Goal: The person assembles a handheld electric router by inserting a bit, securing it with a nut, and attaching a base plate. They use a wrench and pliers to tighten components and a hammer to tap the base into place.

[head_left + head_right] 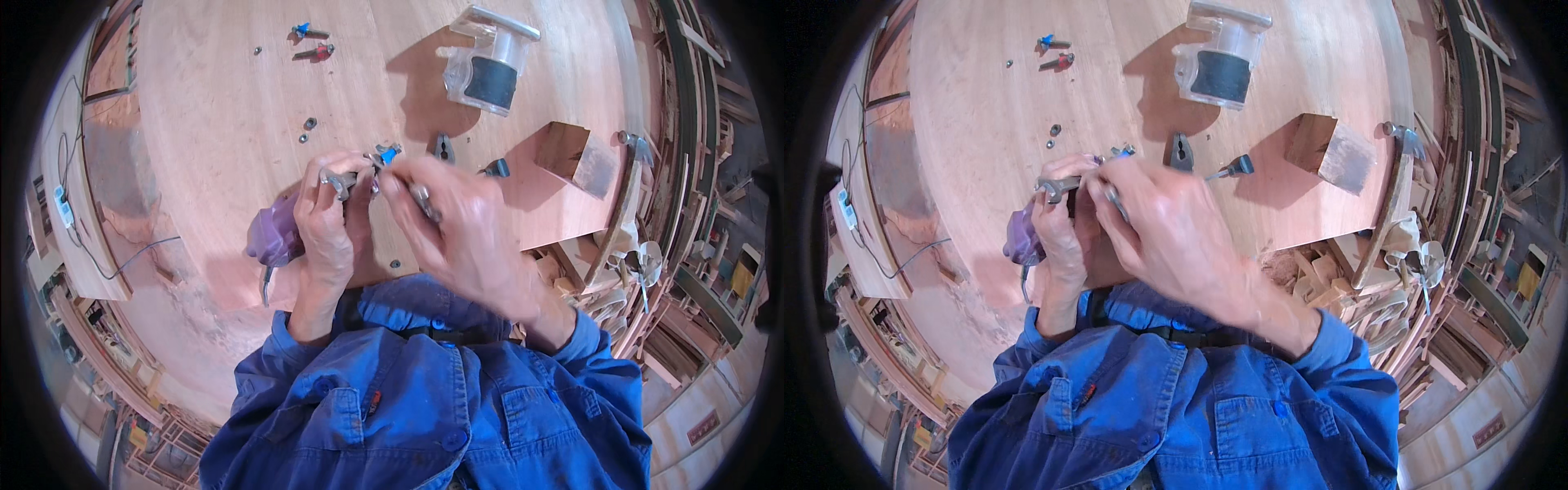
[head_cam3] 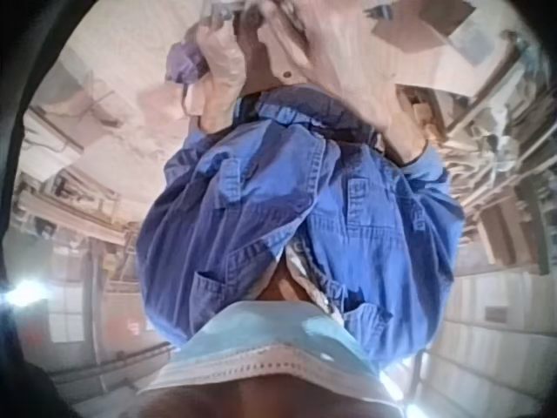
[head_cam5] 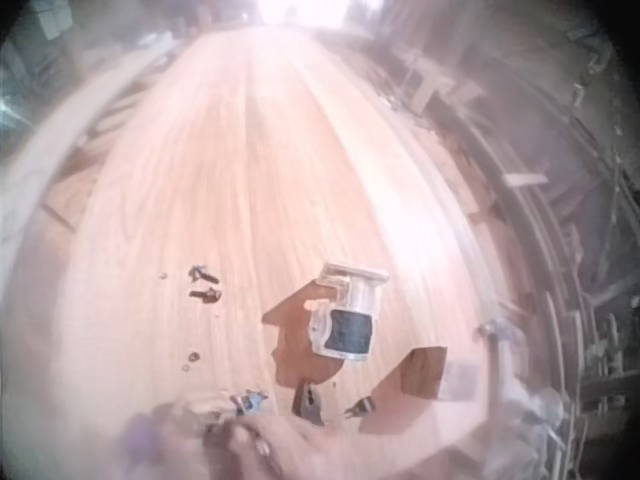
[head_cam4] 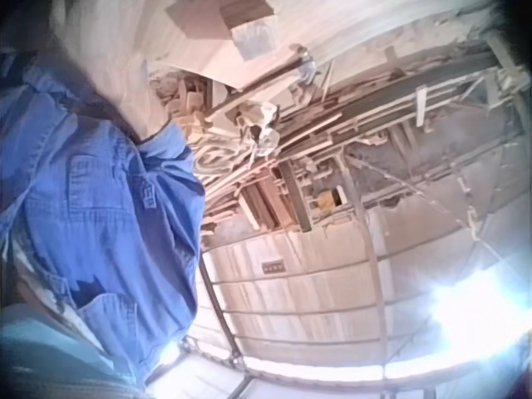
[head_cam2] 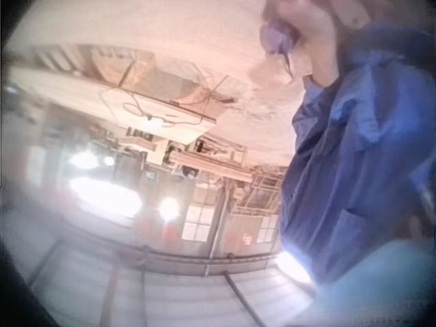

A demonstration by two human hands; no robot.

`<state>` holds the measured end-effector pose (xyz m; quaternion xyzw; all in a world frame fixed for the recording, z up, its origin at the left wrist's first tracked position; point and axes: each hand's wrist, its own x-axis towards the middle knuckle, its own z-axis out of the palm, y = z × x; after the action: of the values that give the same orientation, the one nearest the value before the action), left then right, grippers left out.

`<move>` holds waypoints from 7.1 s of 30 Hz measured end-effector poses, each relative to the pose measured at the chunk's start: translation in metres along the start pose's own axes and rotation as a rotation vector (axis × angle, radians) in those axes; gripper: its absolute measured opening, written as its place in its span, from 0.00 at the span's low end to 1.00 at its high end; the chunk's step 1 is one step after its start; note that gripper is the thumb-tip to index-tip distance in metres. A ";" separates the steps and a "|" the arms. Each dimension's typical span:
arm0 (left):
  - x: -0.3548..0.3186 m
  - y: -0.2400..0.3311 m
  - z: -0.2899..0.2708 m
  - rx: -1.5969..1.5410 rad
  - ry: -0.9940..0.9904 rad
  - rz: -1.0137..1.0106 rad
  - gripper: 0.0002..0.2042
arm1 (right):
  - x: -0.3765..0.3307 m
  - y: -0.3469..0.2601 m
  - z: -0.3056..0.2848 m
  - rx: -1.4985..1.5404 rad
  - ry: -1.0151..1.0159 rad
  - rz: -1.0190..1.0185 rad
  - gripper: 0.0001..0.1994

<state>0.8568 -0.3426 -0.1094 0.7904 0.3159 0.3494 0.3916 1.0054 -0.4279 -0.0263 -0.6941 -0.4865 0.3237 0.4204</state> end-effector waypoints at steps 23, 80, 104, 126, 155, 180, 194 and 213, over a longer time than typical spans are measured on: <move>0.004 0.003 -0.001 0.090 -0.037 0.052 0.11 | 0.068 0.001 -0.032 -0.041 0.011 -0.043 0.17; 0.031 0.032 -0.005 -0.544 0.009 -0.123 0.21 | -0.056 0.045 0.029 -0.123 0.236 -0.239 0.16; 0.050 0.039 0.001 -0.704 0.141 -0.445 0.25 | -0.006 0.045 0.019 0.455 0.315 -0.144 0.28; 0.085 0.010 -0.014 -0.770 0.014 -0.679 0.22 | 0.022 0.038 0.010 0.412 0.308 -0.037 0.25; 0.067 0.021 0.007 -0.605 0.186 -0.595 0.27 | -0.006 0.041 0.009 0.407 0.135 -0.261 0.23; 0.058 0.019 0.020 -0.328 0.409 -0.461 0.28 | 0.082 -0.015 0.056 0.464 0.374 -0.005 0.30; 0.061 0.018 0.012 -0.612 0.494 -0.579 0.28 | 0.123 0.006 0.079 0.031 0.467 -0.057 0.29; 0.049 0.029 -0.048 0.419 -0.479 -0.281 0.21 | -0.034 0.090 0.004 -0.581 0.192 0.103 0.09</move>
<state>0.8516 -0.2997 -0.0487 0.8620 0.3856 0.0240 0.3280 1.0269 -0.4743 -0.1074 -0.8365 -0.4807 0.1249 0.2315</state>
